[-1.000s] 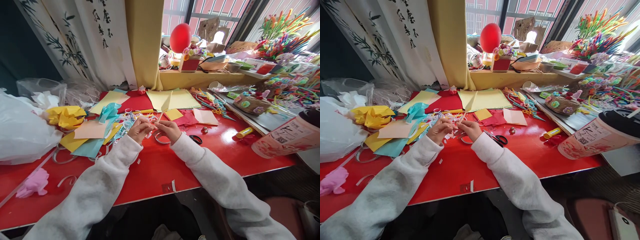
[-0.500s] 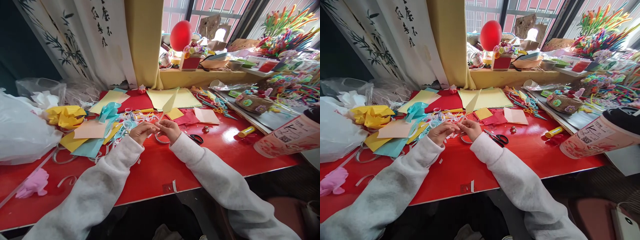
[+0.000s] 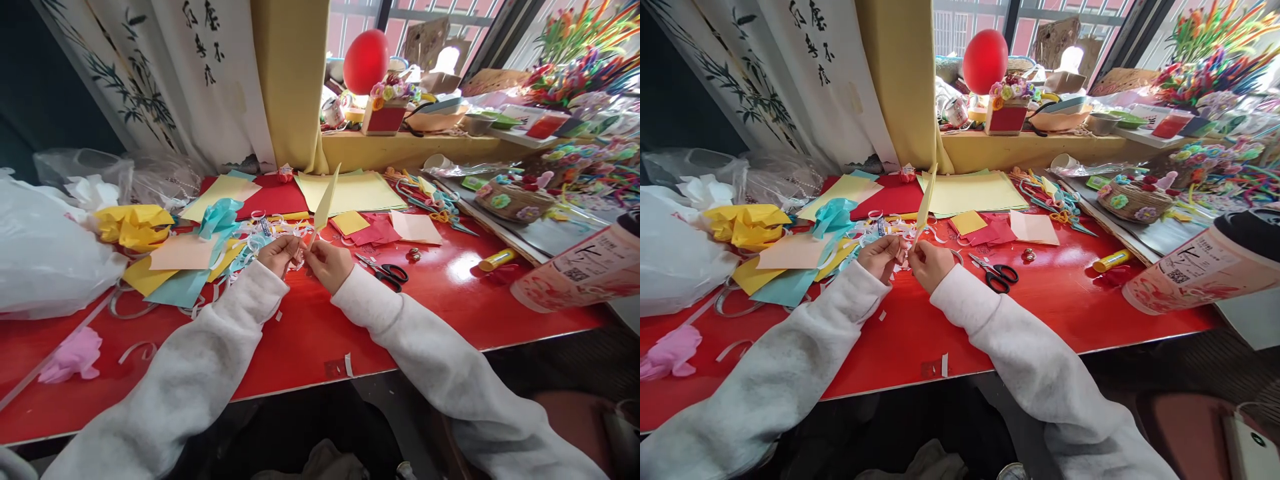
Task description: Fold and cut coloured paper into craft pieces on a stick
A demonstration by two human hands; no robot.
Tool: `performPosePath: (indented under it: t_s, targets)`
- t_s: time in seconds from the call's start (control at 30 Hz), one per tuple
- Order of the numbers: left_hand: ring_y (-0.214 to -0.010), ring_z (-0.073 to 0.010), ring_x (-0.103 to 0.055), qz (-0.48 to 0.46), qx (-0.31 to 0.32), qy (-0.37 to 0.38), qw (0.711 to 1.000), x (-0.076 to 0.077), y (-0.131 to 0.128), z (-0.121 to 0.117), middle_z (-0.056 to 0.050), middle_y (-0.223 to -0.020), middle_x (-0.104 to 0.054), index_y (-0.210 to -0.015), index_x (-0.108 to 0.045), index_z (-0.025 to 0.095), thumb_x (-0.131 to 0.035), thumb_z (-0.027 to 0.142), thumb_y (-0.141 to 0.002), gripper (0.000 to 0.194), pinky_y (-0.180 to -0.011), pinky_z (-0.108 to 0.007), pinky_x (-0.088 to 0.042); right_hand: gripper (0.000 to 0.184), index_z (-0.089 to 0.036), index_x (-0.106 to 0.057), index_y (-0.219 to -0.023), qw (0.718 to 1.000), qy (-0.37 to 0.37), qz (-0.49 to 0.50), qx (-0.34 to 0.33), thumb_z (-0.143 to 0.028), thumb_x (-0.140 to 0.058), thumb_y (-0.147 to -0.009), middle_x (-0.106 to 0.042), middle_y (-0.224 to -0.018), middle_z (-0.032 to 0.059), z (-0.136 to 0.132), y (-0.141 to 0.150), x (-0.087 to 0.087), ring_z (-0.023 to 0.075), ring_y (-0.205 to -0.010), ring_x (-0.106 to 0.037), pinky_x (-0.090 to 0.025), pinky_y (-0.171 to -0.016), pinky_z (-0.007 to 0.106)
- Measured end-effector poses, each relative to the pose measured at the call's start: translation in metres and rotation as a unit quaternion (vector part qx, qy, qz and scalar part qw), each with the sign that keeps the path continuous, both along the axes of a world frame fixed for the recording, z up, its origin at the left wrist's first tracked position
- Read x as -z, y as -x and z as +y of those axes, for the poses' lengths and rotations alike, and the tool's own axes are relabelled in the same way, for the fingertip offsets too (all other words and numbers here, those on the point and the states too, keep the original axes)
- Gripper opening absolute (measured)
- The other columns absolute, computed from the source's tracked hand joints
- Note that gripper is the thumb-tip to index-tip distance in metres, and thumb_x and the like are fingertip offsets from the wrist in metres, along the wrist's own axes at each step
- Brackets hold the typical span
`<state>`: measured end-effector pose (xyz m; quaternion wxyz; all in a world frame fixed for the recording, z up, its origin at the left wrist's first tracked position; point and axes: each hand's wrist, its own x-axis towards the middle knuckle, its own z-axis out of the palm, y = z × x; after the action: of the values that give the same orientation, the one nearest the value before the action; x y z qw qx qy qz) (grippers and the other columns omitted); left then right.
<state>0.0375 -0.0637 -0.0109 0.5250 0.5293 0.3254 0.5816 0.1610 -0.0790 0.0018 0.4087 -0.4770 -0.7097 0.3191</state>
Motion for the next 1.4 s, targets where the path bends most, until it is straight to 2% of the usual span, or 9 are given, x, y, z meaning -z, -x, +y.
performPosePath:
  t_s: [0.17,0.33,0.5,0.7,0.83,0.93,1.07,1.27,1.4]
  targets:
    - [-0.043,-0.0072,-0.041,0.014,0.030,-0.008,0.999,0.000,0.000,0.001,0.003,-0.043,-0.044,-0.062,-0.054,0.017,-0.058,0.041,-0.064,0.025,-0.042,-0.022,-0.032,0.010,-0.018,-0.050,-0.065,1.000,0.010,-0.020,0.007,-0.024,-0.045,-0.072,-0.057,-0.057,-0.0006,0.000,-0.002,-0.002,0.0088,-0.051,-0.055,-0.041,-0.049,0.020]
    - [-0.043,-0.0062,-0.042,-0.003,0.017,0.003,1.000,-0.004,-0.001,-0.002,0.003,-0.046,-0.045,-0.063,-0.056,0.016,-0.059,0.038,-0.065,0.023,-0.042,-0.021,-0.034,0.011,-0.018,-0.045,-0.060,0.993,0.082,0.085,-0.021,-0.021,-0.045,-0.070,-0.056,-0.052,-0.0021,0.004,-0.002,0.003,0.0088,-0.043,-0.054,-0.043,-0.043,0.020]
    - [-0.052,-0.0052,-0.047,0.008,-0.054,0.019,0.998,-0.003,-0.006,-0.005,-0.003,-0.078,-0.057,-0.099,-0.051,0.019,-0.057,0.043,-0.066,0.041,-0.045,-0.018,-0.038,0.009,-0.016,-0.045,-0.059,0.924,0.270,0.271,-0.004,-0.016,-0.050,-0.067,-0.057,-0.048,-0.0010,0.015,-0.011,-0.001,0.0112,-0.039,-0.054,-0.045,-0.040,0.024]
    - [-0.085,-0.0143,-0.053,0.057,0.029,-0.043,0.997,0.004,-0.006,-0.004,-0.006,-0.099,-0.056,-0.092,-0.055,0.019,-0.059,0.046,-0.061,0.041,-0.067,-0.024,-0.046,0.012,-0.013,-0.050,-0.062,0.866,0.305,0.396,-0.033,-0.022,-0.057,-0.065,-0.052,-0.043,-0.0030,0.024,-0.020,0.002,0.0046,-0.031,-0.043,-0.032,-0.031,0.016]
    - [-0.092,-0.0149,-0.052,0.166,-0.030,-0.167,0.971,0.002,-0.003,-0.005,-0.005,-0.101,-0.054,-0.088,-0.061,0.021,-0.061,0.031,-0.065,0.025,-0.071,-0.024,-0.047,0.012,-0.013,-0.049,-0.059,0.846,0.319,0.419,-0.081,-0.021,-0.058,-0.064,-0.048,-0.042,-0.0054,0.023,-0.018,0.004,0.0017,-0.030,-0.039,-0.027,-0.030,0.014]
    - [-0.089,-0.0144,-0.053,0.194,-0.057,-0.252,0.947,0.000,0.002,-0.003,-0.004,-0.094,-0.056,-0.081,-0.063,0.020,-0.059,0.023,-0.067,0.014,-0.069,-0.025,-0.048,0.015,-0.013,-0.050,-0.061,0.852,0.313,0.407,-0.100,-0.025,-0.058,-0.064,-0.052,-0.047,-0.0036,0.019,-0.016,0.001,0.0030,-0.034,-0.044,-0.033,-0.033,0.015]
    - [-0.088,-0.0151,-0.054,0.196,-0.099,-0.276,0.936,-0.003,0.006,-0.002,-0.003,-0.087,-0.059,-0.074,-0.063,0.020,-0.059,0.022,-0.067,0.008,-0.081,-0.030,-0.043,0.024,-0.013,-0.052,-0.065,0.868,0.280,0.388,-0.131,-0.035,-0.060,-0.064,-0.056,-0.055,-0.0019,0.017,-0.014,-0.004,0.0039,-0.040,-0.049,-0.039,-0.038,0.016]
    - [-0.047,-0.0054,-0.049,0.117,-0.087,-0.113,0.983,-0.002,-0.001,-0.008,0.002,-0.068,-0.054,-0.066,-0.060,0.018,-0.057,0.030,-0.069,0.012,-0.047,-0.020,-0.041,0.029,-0.015,-0.048,-0.058,0.962,0.139,0.214,-0.094,-0.041,-0.052,-0.069,-0.053,-0.048,-0.0021,0.014,-0.012,-0.002,0.0063,-0.037,-0.049,-0.040,-0.037,0.018]
    - [-0.047,-0.0070,-0.049,0.042,-0.018,-0.022,0.999,0.002,-0.001,-0.006,0.002,-0.061,-0.051,-0.064,-0.057,0.017,-0.059,0.036,-0.065,0.019,-0.039,-0.019,-0.039,0.029,-0.017,-0.047,-0.063,0.992,0.069,0.095,-0.044,-0.043,-0.044,-0.075,-0.056,-0.051,-0.0018,0.009,-0.010,0.003,0.0059,-0.038,-0.050,-0.039,-0.038,0.017]
